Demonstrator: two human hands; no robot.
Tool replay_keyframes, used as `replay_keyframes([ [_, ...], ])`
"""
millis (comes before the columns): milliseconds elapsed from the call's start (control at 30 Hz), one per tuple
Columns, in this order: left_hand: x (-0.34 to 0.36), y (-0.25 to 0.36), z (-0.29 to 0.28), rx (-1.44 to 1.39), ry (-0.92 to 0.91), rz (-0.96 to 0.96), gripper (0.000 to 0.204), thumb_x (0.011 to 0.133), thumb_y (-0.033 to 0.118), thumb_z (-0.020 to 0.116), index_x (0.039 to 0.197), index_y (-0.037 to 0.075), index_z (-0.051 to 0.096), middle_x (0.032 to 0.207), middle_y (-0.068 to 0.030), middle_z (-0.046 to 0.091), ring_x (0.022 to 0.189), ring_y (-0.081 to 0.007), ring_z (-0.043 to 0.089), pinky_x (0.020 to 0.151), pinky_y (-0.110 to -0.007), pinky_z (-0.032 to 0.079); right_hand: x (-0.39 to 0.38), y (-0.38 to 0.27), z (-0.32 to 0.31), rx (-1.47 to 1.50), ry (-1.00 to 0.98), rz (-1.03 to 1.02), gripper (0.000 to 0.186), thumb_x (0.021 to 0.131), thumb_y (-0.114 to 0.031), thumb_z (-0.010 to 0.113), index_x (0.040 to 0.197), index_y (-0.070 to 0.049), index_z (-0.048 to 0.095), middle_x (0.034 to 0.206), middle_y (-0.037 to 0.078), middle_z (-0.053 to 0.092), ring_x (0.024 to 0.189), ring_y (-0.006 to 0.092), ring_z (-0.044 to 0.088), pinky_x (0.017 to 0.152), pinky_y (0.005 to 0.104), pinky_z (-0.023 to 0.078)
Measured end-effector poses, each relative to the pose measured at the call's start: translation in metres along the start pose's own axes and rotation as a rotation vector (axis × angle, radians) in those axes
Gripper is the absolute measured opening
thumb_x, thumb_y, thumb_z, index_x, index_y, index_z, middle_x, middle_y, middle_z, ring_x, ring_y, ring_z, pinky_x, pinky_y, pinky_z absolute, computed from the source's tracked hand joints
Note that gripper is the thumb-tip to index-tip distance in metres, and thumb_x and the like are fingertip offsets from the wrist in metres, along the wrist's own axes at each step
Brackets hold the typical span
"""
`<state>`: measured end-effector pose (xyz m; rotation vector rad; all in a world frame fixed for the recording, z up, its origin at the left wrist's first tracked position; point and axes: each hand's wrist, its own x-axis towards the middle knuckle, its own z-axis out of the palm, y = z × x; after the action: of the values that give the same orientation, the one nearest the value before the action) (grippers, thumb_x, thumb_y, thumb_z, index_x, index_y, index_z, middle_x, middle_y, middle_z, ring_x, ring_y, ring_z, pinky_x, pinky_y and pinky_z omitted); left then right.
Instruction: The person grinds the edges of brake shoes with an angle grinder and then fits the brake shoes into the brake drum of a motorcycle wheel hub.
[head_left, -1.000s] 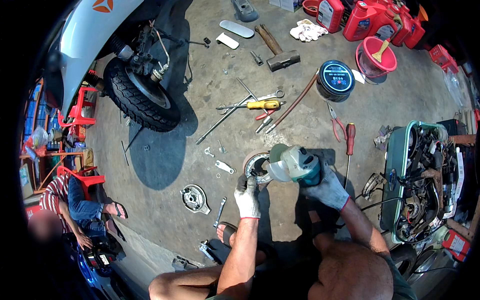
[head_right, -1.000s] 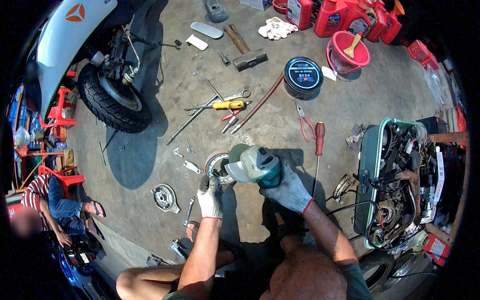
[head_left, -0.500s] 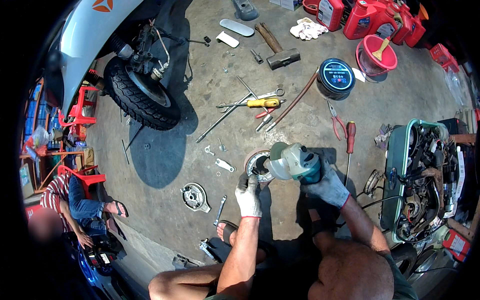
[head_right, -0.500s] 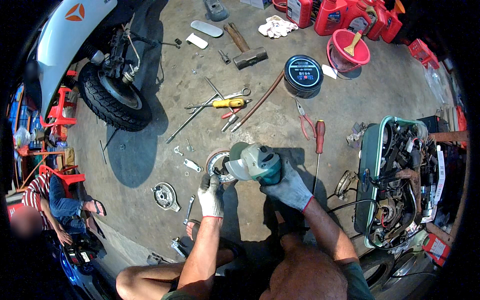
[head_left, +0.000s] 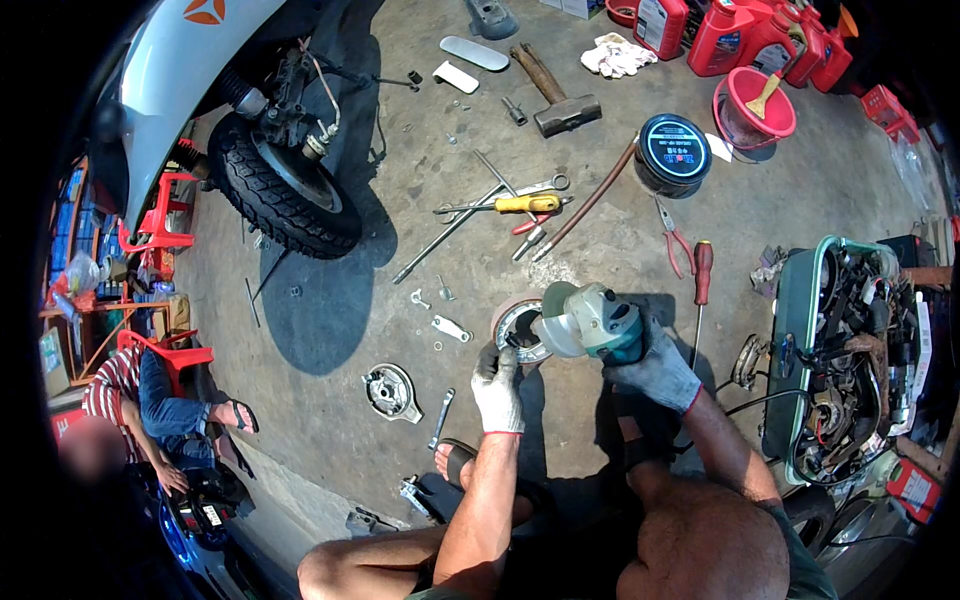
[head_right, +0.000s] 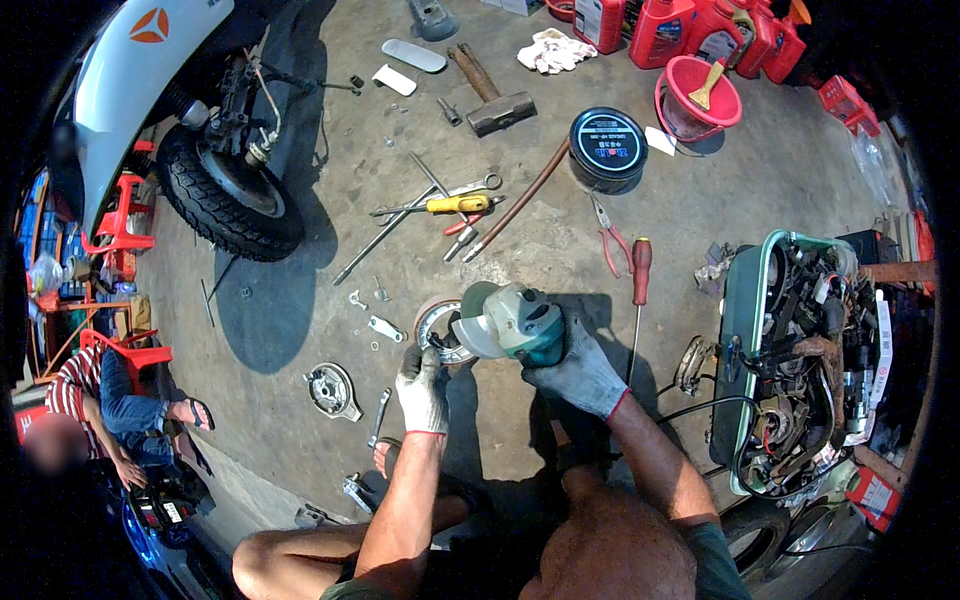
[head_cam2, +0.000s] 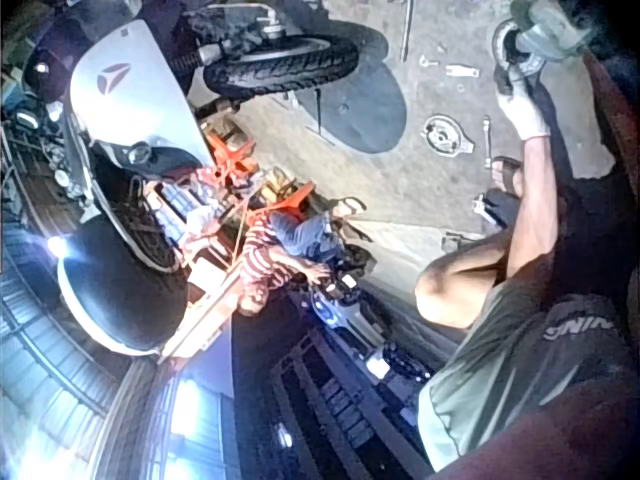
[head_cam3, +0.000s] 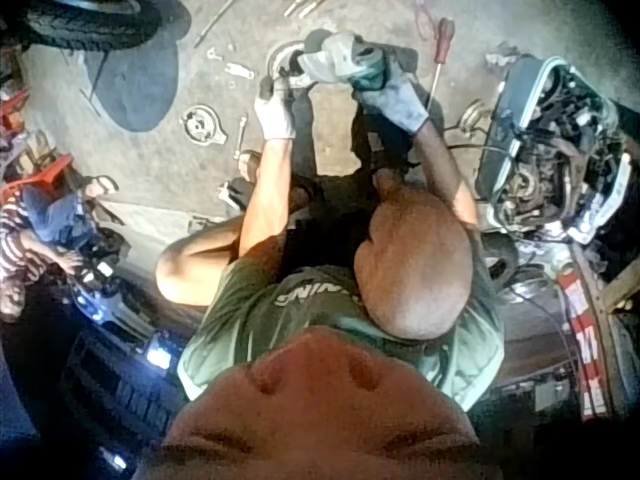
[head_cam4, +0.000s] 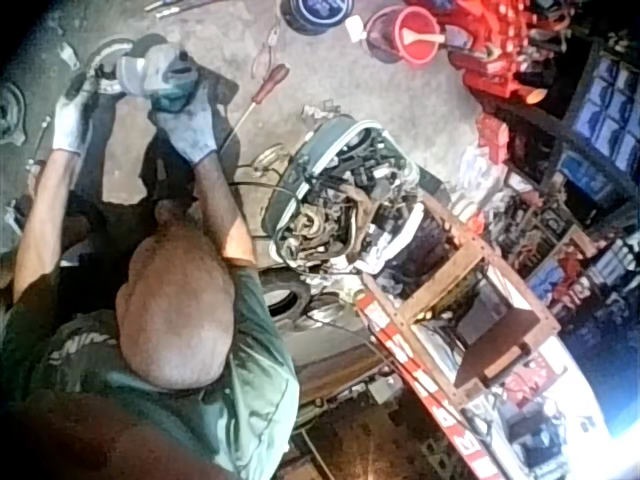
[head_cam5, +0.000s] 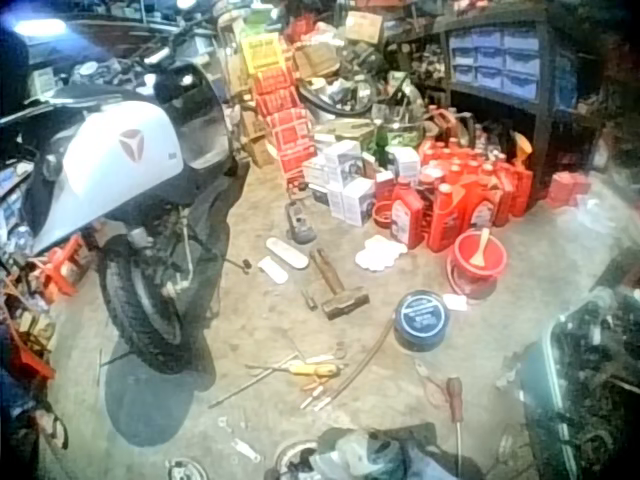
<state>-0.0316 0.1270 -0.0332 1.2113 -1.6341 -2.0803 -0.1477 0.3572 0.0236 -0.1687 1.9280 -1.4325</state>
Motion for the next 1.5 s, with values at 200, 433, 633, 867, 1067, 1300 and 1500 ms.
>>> replay_keyframes([
  [200, 0.002, 0.002, 0.000, 0.053, -0.002, 0.068, 0.023, 0.097, 0.015, 0.066, 0.114, -0.001, 0.066, 0.089, 0.0010, 0.064, 0.075, -0.0076, 0.053, 0.067, -0.024, 0.045, 0.003, 0.006, 0.005, -0.038, 0.080, -0.039, 0.086, 0.066, -0.018, 0.087, 0.138, -0.003, 0.042, 0.120, 0.014, 0.061, 0.109, 0.0239, 0.064, 0.097, 0.0377, 0.053],
  [433, -0.003, 0.019, 0.002, 0.123, -0.034, 0.106, 0.024, 0.097, 0.017, 0.066, 0.112, -0.002, 0.066, 0.087, -0.0015, 0.064, 0.077, -0.0079, 0.055, 0.067, -0.026, 0.047, 0.004, 0.003, 0.004, 0.012, 0.069, -0.045, 0.089, 0.065, -0.019, 0.085, 0.141, -0.004, 0.041, 0.123, 0.015, 0.061, 0.111, 0.0263, 0.064, 0.096, 0.0391, 0.053],
  [633, 0.001, 0.025, 0.000, 0.283, -0.033, 0.209, 0.027, 0.096, 0.017, 0.067, 0.114, -0.002, 0.065, 0.092, -0.0064, 0.067, 0.082, -0.0132, 0.061, 0.072, -0.029, 0.052, 0.004, -0.010, 0.000, -0.064, 0.005, -0.057, 0.090, 0.070, -0.020, 0.086, 0.142, 0.000, 0.035, 0.132, 0.017, 0.054, 0.123, 0.0271, 0.056, 0.107, 0.0373, 0.046],
  [867, 0.008, 0.025, -0.005, 0.436, -0.043, 0.218, 0.031, 0.096, 0.013, 0.067, 0.122, -0.004, 0.062, 0.105, -0.0105, 0.069, 0.091, -0.0156, 0.065, 0.079, -0.029, 0.053, 0.005, -0.010, 0.002, -0.086, 0.055, -0.073, 0.092, 0.063, -0.021, 0.086, 0.142, -0.004, 0.041, 0.132, 0.019, 0.057, 0.123, 0.0331, 0.057, 0.105, 0.0414, 0.047],
  [1067, 0.014, 0.035, -0.004, 0.702, -0.103, 0.310, 0.031, 0.093, 0.007, 0.066, 0.121, -0.005, 0.063, 0.109, -0.0135, 0.071, 0.096, -0.0184, 0.067, 0.085, -0.033, 0.053, 0.003, -0.011, 0.000, -0.144, 0.047, -0.105, 0.094, 0.064, -0.021, 0.087, 0.143, -0.006, 0.039, 0.132, 0.020, 0.057, 0.122, 0.0347, 0.058, 0.104, 0.0422, 0.048],
  [1300, 0.012, 0.059, 0.003, 0.903, -0.147, 0.396, 0.030, 0.088, 0.011, 0.070, 0.116, 0.000, 0.067, 0.104, -0.0162, 0.073, 0.093, -0.0234, 0.071, 0.084, -0.035, 0.055, 0.001, -0.014, -0.003, -0.301, 0.036, -0.061, 0.093, 0.065, -0.025, 0.086, 0.144, -0.009, 0.039, 0.127, 0.019, 0.061, 0.116, 0.0358, 0.063, 0.099, 0.0438, 0.051],
  [1500, 0.012, 0.074, 0.006, 1.039, -0.205, 0.508, 0.029, 0.087, 0.015, 0.071, 0.112, 0.002, 0.069, 0.102, -0.0164, 0.072, 0.091, -0.0290, 0.071, 0.082, -0.038, 0.055, 0.001, -0.011, -0.002, -0.354, 0.056, -0.117, 0.092, 0.067, -0.030, 0.087, 0.144, -0.009, 0.040, 0.124, 0.019, 0.064, 0.111, 0.0360, 0.066, 0.094, 0.0434, 0.054],
])
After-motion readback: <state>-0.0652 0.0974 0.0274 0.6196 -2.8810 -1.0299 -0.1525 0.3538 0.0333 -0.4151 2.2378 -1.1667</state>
